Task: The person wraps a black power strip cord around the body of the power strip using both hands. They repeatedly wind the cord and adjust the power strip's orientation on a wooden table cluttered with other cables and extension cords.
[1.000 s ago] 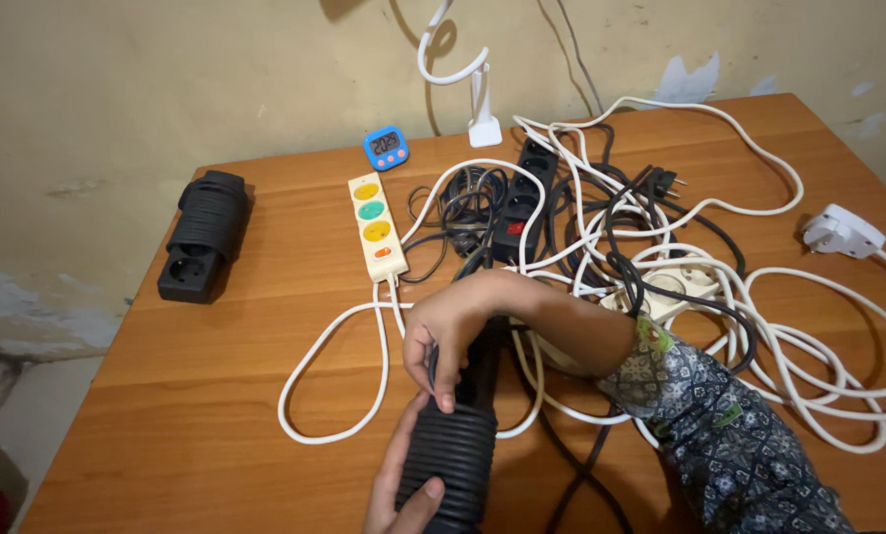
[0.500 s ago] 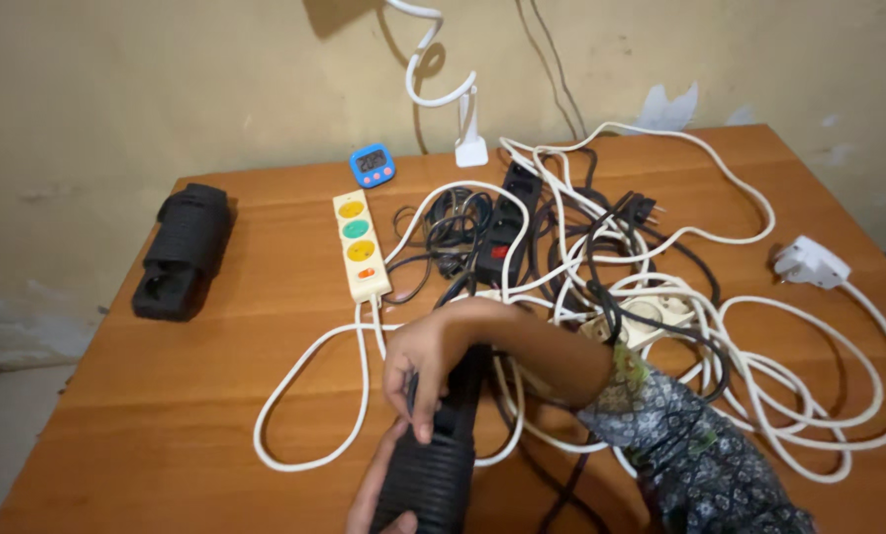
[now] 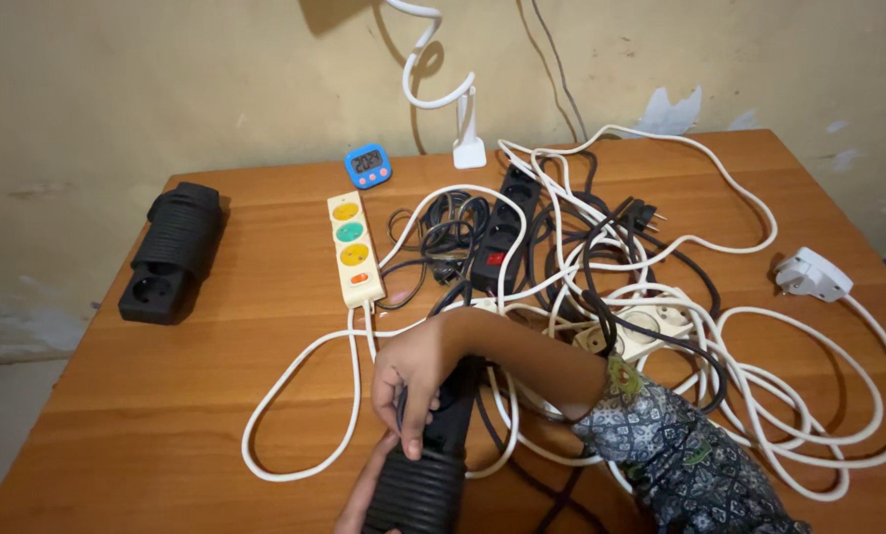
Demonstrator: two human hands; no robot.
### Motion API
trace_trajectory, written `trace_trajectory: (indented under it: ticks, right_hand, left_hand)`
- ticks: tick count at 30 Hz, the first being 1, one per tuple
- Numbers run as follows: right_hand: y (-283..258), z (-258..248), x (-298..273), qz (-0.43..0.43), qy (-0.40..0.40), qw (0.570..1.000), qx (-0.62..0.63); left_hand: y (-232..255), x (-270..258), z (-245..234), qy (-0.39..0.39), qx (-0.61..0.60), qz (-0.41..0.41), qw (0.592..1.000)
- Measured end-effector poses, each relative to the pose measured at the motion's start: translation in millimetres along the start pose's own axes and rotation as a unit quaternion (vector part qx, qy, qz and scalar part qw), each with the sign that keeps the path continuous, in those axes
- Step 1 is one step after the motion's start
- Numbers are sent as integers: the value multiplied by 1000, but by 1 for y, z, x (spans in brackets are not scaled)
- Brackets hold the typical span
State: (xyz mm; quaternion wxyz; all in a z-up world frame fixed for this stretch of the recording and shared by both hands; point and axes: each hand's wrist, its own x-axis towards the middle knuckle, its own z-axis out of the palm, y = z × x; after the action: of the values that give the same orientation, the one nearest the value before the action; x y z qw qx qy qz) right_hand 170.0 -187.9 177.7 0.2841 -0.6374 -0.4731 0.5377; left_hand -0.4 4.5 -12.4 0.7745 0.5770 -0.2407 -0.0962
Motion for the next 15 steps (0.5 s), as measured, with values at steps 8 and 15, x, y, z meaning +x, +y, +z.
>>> trace_trajectory:
  ticks: [8,15]
  right_hand:
    - [0,-2,1,0,0,1000,7]
    - [-2,0,1,35,19,999,-17]
  left_hand:
    - [-2,-2,-4,-12,4,19,1000]
    - [62,3,28,-5,-54,4,999]
